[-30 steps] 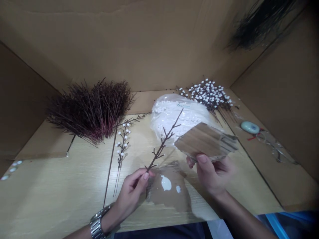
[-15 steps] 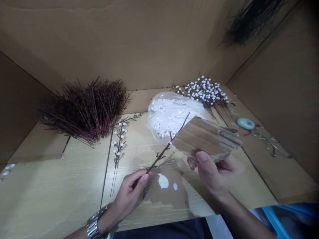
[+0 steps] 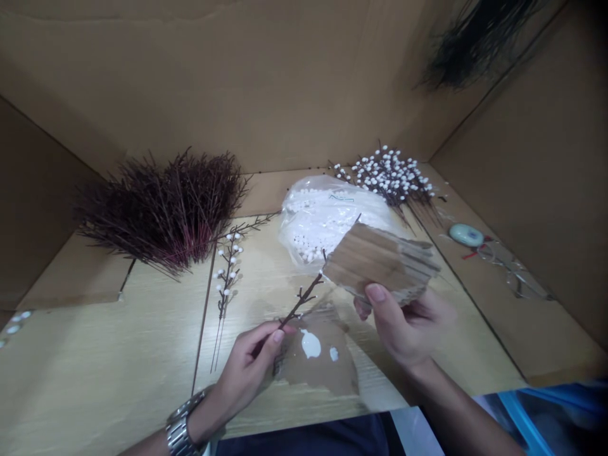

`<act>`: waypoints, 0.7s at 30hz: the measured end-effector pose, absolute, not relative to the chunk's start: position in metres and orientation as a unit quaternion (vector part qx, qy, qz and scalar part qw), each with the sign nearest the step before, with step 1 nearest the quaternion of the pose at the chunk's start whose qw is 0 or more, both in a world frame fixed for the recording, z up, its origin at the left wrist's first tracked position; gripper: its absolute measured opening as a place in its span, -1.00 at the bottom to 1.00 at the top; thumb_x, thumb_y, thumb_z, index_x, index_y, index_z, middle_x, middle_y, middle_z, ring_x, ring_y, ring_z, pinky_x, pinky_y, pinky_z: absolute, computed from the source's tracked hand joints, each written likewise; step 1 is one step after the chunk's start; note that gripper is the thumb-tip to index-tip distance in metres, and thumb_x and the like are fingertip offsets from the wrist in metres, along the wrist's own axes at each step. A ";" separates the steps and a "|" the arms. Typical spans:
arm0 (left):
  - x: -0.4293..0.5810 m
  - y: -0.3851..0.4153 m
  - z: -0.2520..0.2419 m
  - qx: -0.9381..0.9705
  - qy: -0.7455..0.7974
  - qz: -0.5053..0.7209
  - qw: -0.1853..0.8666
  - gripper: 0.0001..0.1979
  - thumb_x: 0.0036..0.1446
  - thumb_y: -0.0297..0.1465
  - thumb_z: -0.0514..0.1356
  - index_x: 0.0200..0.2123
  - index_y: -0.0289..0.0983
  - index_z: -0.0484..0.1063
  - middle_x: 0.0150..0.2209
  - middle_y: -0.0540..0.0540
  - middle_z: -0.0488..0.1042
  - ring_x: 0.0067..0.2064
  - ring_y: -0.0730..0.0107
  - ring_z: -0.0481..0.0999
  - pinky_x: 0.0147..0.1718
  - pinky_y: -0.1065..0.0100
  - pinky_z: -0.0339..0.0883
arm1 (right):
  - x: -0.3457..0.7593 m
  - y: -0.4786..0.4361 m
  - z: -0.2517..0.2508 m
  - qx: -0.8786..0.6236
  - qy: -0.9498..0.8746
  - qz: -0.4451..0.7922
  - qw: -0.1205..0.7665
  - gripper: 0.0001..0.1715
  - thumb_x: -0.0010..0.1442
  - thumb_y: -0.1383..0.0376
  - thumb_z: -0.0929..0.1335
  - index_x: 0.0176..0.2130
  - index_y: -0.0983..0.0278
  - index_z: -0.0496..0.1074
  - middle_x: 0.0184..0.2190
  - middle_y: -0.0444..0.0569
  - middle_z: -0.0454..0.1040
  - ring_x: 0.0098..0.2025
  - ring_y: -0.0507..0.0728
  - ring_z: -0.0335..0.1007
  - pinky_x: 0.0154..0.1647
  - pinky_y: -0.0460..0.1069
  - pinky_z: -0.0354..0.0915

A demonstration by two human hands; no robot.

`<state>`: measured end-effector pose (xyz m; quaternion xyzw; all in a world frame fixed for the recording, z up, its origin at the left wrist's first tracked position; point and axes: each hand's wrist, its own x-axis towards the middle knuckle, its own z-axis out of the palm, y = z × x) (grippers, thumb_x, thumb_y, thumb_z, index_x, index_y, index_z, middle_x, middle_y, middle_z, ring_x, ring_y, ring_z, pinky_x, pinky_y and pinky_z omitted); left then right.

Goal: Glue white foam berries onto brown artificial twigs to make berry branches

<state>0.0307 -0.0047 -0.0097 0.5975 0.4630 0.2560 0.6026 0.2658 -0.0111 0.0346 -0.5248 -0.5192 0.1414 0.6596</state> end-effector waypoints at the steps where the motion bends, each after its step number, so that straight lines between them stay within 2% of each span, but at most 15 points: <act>1: 0.031 -0.005 -0.009 0.597 0.463 0.258 0.603 -0.59 0.37 -0.12 0.12 -0.13 -0.29 0.65 -0.47 0.00 0.38 -0.43 0.37 0.27 -0.43 0.39 0.18 | 0.266 -0.011 0.034 -0.521 -0.518 0.142 0.663 -0.61 0.19 0.34 0.49 -0.60 0.24 0.36 -0.71 -0.21 0.37 -0.67 0.02 0.33 -0.66 -0.05 0.19; 6: 0.031 -0.005 -0.008 0.595 0.466 0.259 0.601 -0.62 0.37 -0.15 0.13 -0.14 -0.26 0.65 -0.51 0.03 0.33 -0.47 0.39 0.19 -0.46 0.40 0.14 | 0.267 -0.012 0.032 -0.501 -0.491 0.153 0.696 -0.63 0.21 0.32 0.48 -0.57 0.22 0.38 -0.68 -0.20 0.41 -0.68 0.03 0.30 -0.68 -0.03 0.18; 12: 0.028 -0.007 -0.014 0.593 0.475 0.264 0.595 -0.65 0.37 -0.17 0.15 -0.16 -0.27 0.64 -0.52 0.04 0.30 -0.49 0.41 0.14 -0.50 0.40 0.07 | 0.271 -0.013 0.034 -0.524 -0.531 0.132 0.653 -0.61 0.18 0.32 0.50 -0.60 0.24 0.39 -0.68 -0.19 0.41 -0.69 -0.01 0.22 -0.63 -0.03 0.23; 18: 0.026 -0.008 -0.021 0.561 0.463 0.270 0.631 -0.61 0.38 -0.11 0.13 -0.14 -0.31 0.57 -0.52 0.08 0.18 -0.47 0.42 0.13 -0.49 0.41 0.05 | 0.272 -0.011 0.042 -0.486 -0.437 0.149 0.742 -0.70 0.20 0.31 0.50 -0.52 0.22 0.43 -0.67 -0.21 0.43 -0.68 0.02 0.31 -0.69 -0.05 0.20; 21: 0.026 -0.009 -0.022 0.544 0.462 0.273 0.645 -0.55 0.36 -0.04 0.13 -0.15 -0.33 0.55 -0.54 0.10 0.14 -0.49 0.43 0.11 -0.51 0.40 0.03 | 0.274 -0.008 0.040 -0.507 -0.428 0.125 0.737 -0.68 0.18 0.28 0.51 -0.53 0.22 0.42 -0.66 -0.20 0.42 -0.68 0.03 0.31 -0.69 -0.04 0.21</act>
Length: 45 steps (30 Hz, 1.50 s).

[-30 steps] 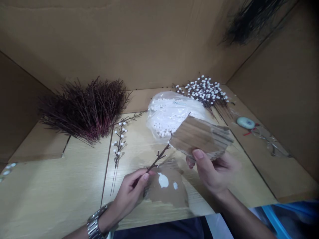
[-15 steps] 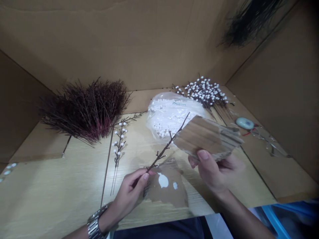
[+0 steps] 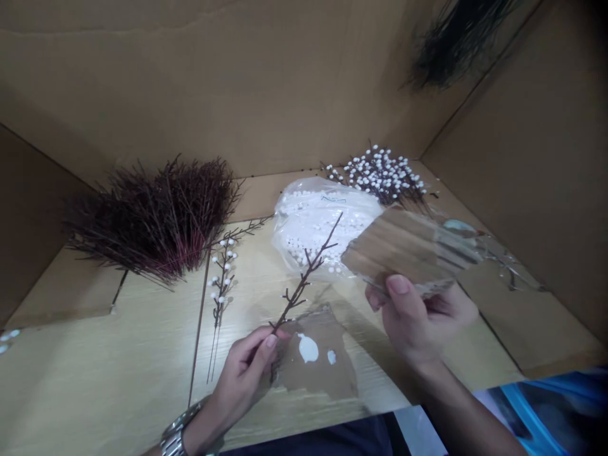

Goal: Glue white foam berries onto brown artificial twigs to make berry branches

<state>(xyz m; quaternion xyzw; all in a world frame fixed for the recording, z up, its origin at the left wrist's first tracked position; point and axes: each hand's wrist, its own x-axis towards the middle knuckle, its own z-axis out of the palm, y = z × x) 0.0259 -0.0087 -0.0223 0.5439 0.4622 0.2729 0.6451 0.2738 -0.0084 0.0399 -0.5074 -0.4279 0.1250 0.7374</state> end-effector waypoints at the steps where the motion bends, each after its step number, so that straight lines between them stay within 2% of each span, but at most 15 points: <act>1: 0.026 -0.009 -0.023 0.539 0.464 0.273 0.647 -0.54 0.35 -0.03 0.13 -0.16 -0.34 0.54 -0.54 0.11 0.13 -0.49 0.43 0.11 -0.51 0.40 0.02 | 0.275 -0.008 0.038 -0.520 -0.431 0.112 0.729 -0.66 0.17 0.26 0.52 -0.54 0.22 0.41 -0.66 -0.19 0.41 -0.68 0.03 0.31 -0.68 -0.03 0.21; 7: 0.024 -0.008 -0.027 0.527 0.459 0.282 0.657 -0.56 0.34 -0.04 0.16 -0.16 -0.34 0.54 -0.54 0.09 0.17 -0.49 0.43 0.14 -0.50 0.40 0.05 | 0.278 -0.006 0.027 -0.558 -0.463 0.075 0.684 -0.53 0.17 0.15 0.51 -0.60 0.22 0.31 -0.68 -0.19 0.33 -0.65 0.02 0.27 -0.65 -0.04 0.20; 12: 0.022 -0.009 -0.029 0.541 0.457 0.278 0.649 -0.58 0.37 -0.08 0.14 -0.14 -0.33 0.56 -0.53 0.07 0.20 -0.48 0.43 0.16 -0.49 0.39 0.06 | 0.276 -0.005 0.026 -0.543 -0.493 0.068 0.676 -0.57 0.18 0.19 0.51 -0.58 0.20 0.31 -0.70 -0.23 0.29 -0.65 0.01 0.25 -0.64 -0.04 0.20; 23: 0.024 -0.008 -0.024 0.547 0.460 0.271 0.645 -0.57 0.35 -0.05 0.14 -0.17 -0.32 0.53 -0.53 0.09 0.17 -0.48 0.43 0.15 -0.49 0.39 0.05 | 0.276 -0.005 0.026 -0.549 -0.496 0.060 0.670 -0.64 0.18 0.20 0.50 -0.54 0.21 0.37 -0.69 -0.21 0.33 -0.64 0.04 0.29 -0.64 -0.03 0.24; 29: 0.023 -0.009 -0.026 0.544 0.460 0.269 0.648 -0.55 0.34 -0.03 0.14 -0.18 -0.33 0.53 -0.53 0.09 0.16 -0.49 0.44 0.12 -0.51 0.39 0.03 | 0.277 -0.006 0.027 -0.557 -0.503 0.060 0.658 -0.58 0.17 0.17 0.51 -0.58 0.21 0.35 -0.71 -0.21 0.32 -0.66 0.03 0.28 -0.65 -0.04 0.25; 37: 0.024 -0.008 -0.026 0.539 0.462 0.269 0.651 -0.54 0.34 -0.02 0.15 -0.17 -0.34 0.54 -0.54 0.09 0.16 -0.50 0.44 0.12 -0.51 0.39 0.02 | 0.277 -0.007 0.024 -0.553 -0.506 0.051 0.660 -0.60 0.17 0.19 0.51 -0.58 0.20 0.37 -0.71 -0.22 0.32 -0.66 0.02 0.27 -0.67 -0.04 0.22; 42: 0.026 -0.009 -0.023 0.525 0.464 0.274 0.659 -0.51 0.31 0.01 0.16 -0.18 -0.35 0.52 -0.55 0.10 0.15 -0.50 0.44 0.11 -0.51 0.39 0.00 | 0.276 -0.007 0.029 -0.528 -0.438 0.071 0.724 -0.62 0.13 0.23 0.54 -0.58 0.22 0.38 -0.67 -0.19 0.36 -0.64 0.04 0.30 -0.66 -0.03 0.24; 45: 0.026 -0.009 -0.024 0.510 0.456 0.284 0.672 -0.54 0.33 0.00 0.16 -0.19 -0.33 0.50 -0.56 0.12 0.12 -0.51 0.45 0.09 -0.51 0.39 -0.01 | 0.273 0.001 0.039 -0.472 -0.351 0.179 0.788 -0.62 0.15 0.24 0.52 -0.55 0.23 0.34 -0.67 -0.24 0.31 -0.68 -0.01 0.23 -0.71 -0.09 0.19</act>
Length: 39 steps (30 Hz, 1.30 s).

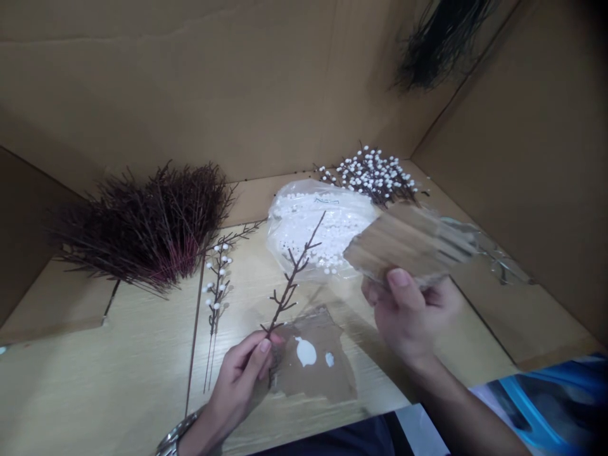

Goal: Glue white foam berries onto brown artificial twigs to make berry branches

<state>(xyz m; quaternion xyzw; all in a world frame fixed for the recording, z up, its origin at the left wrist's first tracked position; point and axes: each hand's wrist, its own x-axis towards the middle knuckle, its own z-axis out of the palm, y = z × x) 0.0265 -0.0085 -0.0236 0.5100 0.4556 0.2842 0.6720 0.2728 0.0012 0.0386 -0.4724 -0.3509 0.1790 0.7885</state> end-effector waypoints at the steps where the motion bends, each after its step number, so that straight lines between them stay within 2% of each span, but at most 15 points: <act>1: 0.027 -0.008 -0.024 0.507 0.452 0.288 0.675 -0.54 0.33 -0.01 0.16 -0.20 -0.33 0.49 -0.57 0.12 0.11 -0.51 0.46 0.09 -0.51 0.39 -0.01 | 0.271 0.005 0.041 -0.454 -0.326 0.231 0.797 -0.60 0.15 0.23 0.52 -0.55 0.23 0.32 -0.68 -0.27 0.27 -0.70 -0.03 0.19 -0.74 -0.11 0.15; 5: 0.026 -0.007 -0.025 0.506 0.439 0.293 0.682 -0.54 0.31 0.01 0.17 -0.22 -0.32 0.48 -0.57 0.13 0.10 -0.52 0.47 0.06 -0.52 0.39 -0.04 | 0.266 0.016 0.047 -0.433 -0.279 0.402 0.757 -0.55 0.13 0.19 0.52 -0.56 0.24 0.26 -0.73 -0.30 0.22 -0.75 -0.07 0.11 -0.80 -0.17 0.07; 8: 0.025 -0.007 -0.026 0.508 0.441 0.294 0.679 -0.53 0.31 0.02 0.17 -0.22 -0.32 0.49 -0.57 0.13 0.09 -0.52 0.47 0.06 -0.52 0.39 -0.04 | 0.265 0.017 0.046 -0.431 -0.264 0.446 0.738 -0.56 0.12 0.18 0.52 -0.55 0.24 0.28 -0.73 -0.30 0.25 -0.74 -0.08 0.13 -0.77 -0.18 0.08; 16: 0.021 -0.008 -0.028 0.522 0.441 0.284 0.672 -0.55 0.33 -0.01 0.16 -0.21 -0.32 0.49 -0.57 0.13 0.11 -0.52 0.46 0.09 -0.51 0.39 -0.03 | 0.268 0.012 0.043 -0.433 -0.249 0.471 0.727 -0.67 0.13 0.17 0.54 -0.45 0.24 0.38 -0.65 -0.27 0.32 -0.71 -0.08 0.18 -0.75 -0.18 0.08; 29: 0.022 -0.008 -0.028 0.523 0.436 0.281 0.676 -0.55 0.32 0.00 0.17 -0.22 -0.32 0.49 -0.57 0.13 0.11 -0.52 0.47 0.10 -0.51 0.40 -0.01 | 0.267 0.014 0.043 -0.435 -0.251 0.471 0.725 -0.61 0.11 0.16 0.55 -0.50 0.24 0.36 -0.71 -0.26 0.34 -0.72 -0.07 0.20 -0.77 -0.18 0.12; 39: 0.022 -0.007 -0.029 0.523 0.433 0.282 0.677 -0.56 0.33 -0.01 0.16 -0.22 -0.31 0.49 -0.57 0.13 0.09 -0.52 0.47 0.08 -0.53 0.41 -0.03 | 0.266 0.013 0.042 -0.429 -0.260 0.477 0.721 -0.67 0.16 0.18 0.53 -0.48 0.24 0.41 -0.69 -0.25 0.38 -0.71 -0.07 0.23 -0.76 -0.19 0.16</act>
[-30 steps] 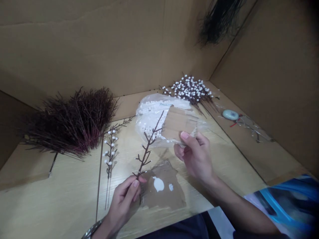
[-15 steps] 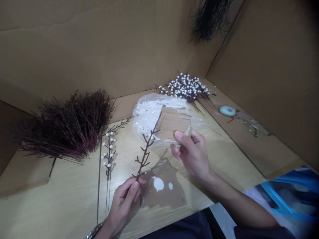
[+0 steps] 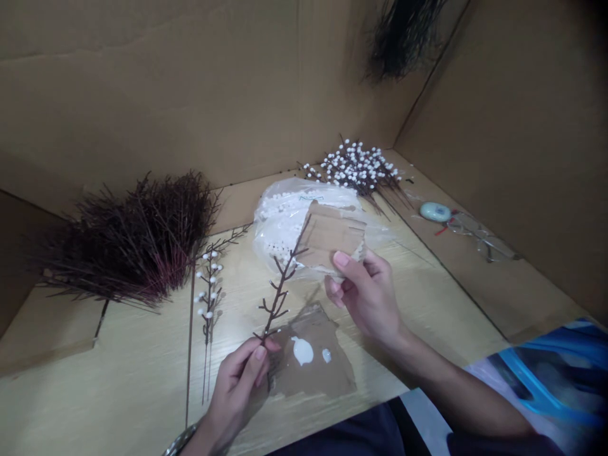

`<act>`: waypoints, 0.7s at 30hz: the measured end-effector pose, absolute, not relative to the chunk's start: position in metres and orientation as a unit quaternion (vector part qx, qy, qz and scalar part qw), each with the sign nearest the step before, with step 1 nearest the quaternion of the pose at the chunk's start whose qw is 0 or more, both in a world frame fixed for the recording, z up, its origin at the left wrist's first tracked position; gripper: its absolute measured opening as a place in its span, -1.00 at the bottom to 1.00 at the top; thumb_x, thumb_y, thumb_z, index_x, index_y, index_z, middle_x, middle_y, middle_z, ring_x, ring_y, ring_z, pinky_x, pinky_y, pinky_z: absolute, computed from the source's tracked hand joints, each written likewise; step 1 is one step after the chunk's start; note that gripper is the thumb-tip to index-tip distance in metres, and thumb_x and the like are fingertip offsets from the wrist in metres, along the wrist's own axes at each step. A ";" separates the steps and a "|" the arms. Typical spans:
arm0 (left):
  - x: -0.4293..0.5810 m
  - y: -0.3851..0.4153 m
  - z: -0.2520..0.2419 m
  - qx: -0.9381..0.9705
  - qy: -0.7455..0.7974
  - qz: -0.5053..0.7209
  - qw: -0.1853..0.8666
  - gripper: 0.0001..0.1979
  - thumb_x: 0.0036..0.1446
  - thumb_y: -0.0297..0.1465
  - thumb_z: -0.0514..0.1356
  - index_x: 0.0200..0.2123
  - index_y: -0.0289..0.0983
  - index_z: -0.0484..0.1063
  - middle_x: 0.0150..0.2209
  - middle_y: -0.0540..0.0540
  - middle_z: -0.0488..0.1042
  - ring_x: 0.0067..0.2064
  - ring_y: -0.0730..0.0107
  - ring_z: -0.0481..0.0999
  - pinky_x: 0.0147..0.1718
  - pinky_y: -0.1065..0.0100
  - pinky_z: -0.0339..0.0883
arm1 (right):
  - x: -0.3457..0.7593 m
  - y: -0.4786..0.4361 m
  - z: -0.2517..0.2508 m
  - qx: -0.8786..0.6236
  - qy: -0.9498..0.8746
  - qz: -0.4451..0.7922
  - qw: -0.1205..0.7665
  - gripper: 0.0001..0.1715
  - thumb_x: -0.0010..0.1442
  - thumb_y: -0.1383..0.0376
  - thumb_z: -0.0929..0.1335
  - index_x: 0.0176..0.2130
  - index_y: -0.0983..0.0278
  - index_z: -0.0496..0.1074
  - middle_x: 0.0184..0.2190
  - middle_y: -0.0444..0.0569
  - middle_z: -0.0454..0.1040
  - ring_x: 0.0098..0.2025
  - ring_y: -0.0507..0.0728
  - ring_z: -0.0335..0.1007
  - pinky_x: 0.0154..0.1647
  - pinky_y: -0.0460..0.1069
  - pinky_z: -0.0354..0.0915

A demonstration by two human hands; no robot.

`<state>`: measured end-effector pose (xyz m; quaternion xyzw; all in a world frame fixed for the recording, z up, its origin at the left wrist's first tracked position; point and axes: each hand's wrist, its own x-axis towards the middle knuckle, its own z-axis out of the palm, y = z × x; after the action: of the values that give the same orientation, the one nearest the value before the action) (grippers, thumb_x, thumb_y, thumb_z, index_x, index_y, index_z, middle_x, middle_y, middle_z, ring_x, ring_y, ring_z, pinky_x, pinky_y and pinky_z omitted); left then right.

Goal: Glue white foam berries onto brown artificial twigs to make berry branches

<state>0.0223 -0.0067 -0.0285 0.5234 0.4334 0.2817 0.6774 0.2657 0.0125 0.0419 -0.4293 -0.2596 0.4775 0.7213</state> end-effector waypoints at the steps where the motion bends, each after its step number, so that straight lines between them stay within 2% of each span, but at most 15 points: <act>1: 0.023 -0.006 -0.028 0.525 0.433 0.282 0.676 -0.55 0.32 0.00 0.16 -0.23 -0.31 0.49 -0.57 0.13 0.10 -0.52 0.47 0.08 -0.53 0.41 -0.03 | 0.266 0.012 0.042 -0.428 -0.259 0.476 0.723 -0.68 0.15 0.18 0.53 -0.48 0.24 0.41 -0.69 -0.25 0.38 -0.71 -0.07 0.23 -0.76 -0.19 0.16; 21: 0.022 -0.007 -0.028 0.527 0.445 0.285 0.666 -0.55 0.31 0.00 0.18 -0.24 -0.32 0.52 -0.57 0.11 0.13 -0.51 0.45 0.11 -0.51 0.39 0.01 | 0.266 0.010 0.041 -0.450 -0.270 0.453 0.721 -0.63 0.15 0.14 0.53 -0.48 0.24 0.37 -0.68 -0.25 0.38 -0.70 -0.06 0.25 -0.75 -0.18 0.16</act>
<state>0.0223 -0.0066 -0.0283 0.5272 0.4448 0.2847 0.6657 0.2663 0.0104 0.0408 -0.4505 -0.2702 0.4526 0.7206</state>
